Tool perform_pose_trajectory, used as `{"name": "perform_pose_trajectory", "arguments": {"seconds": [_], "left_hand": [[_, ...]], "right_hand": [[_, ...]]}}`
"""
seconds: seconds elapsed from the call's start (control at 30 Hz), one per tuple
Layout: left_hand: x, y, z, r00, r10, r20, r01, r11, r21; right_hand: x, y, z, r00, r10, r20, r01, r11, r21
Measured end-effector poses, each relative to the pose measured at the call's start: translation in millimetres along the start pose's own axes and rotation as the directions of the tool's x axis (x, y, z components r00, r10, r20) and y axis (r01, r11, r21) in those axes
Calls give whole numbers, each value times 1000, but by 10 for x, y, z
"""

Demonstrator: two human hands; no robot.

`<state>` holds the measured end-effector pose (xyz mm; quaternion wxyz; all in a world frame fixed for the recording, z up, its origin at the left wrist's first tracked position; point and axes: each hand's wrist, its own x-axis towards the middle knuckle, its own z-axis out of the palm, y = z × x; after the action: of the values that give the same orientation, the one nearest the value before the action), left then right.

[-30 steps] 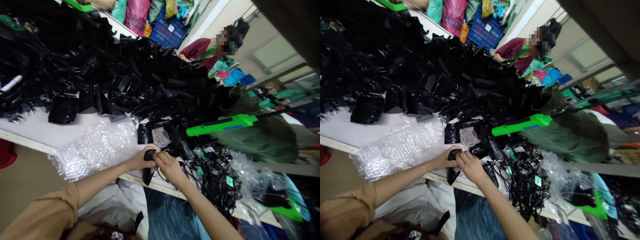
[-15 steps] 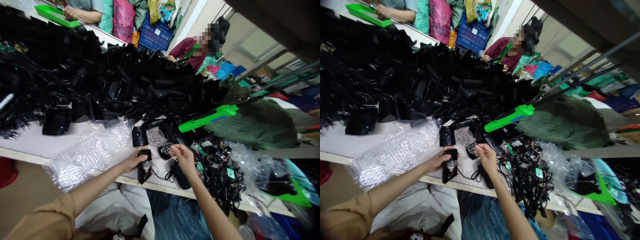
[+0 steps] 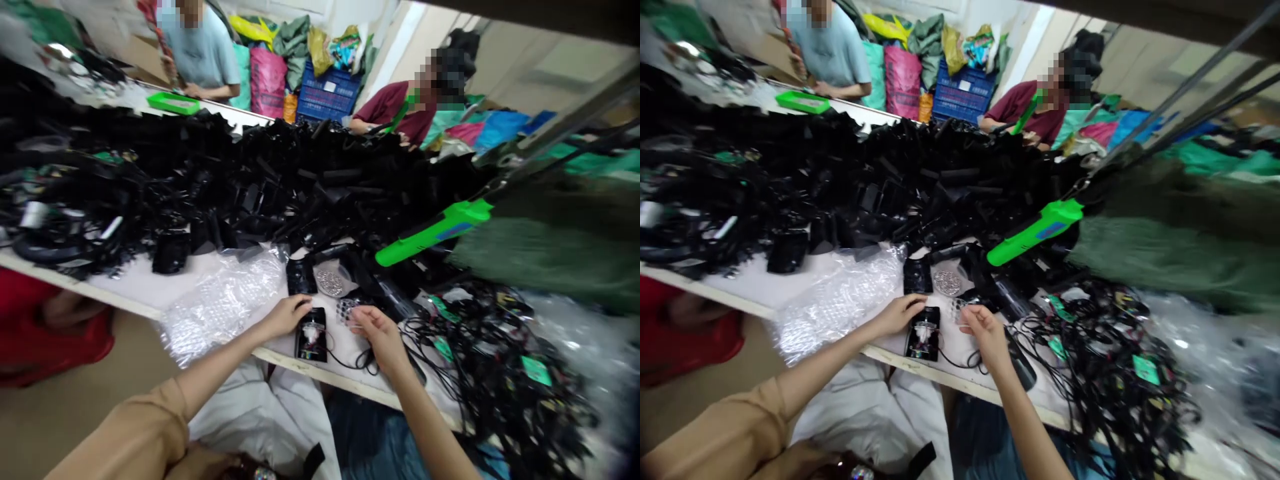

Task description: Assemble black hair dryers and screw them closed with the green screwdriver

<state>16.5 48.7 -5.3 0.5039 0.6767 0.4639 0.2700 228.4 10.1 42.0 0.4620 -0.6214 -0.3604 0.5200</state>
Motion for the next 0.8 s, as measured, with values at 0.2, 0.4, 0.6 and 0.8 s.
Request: {"name": "perform_pose_trajectory", "arguments": {"seconds": [0.2,0.4,0.6,0.8], "left_hand": [[-452,168,-300,989,112,-94,-74,938,337],[-877,-27,-1151,897,143,-418,191,727,659],[-1111,-290,-1568,866,-138,-481,423,715,557],[-1160,-597,-1637,856,-188,-481,416,803,426]], "right_hand": [[54,-161,299,970,-167,176,197,967,-164],[331,-268,1118,861,-255,441,416,850,-322],[733,-286,1752,833,-299,466,535,652,-537],[454,-201,1948,681,-330,654,728,406,-553]]}}
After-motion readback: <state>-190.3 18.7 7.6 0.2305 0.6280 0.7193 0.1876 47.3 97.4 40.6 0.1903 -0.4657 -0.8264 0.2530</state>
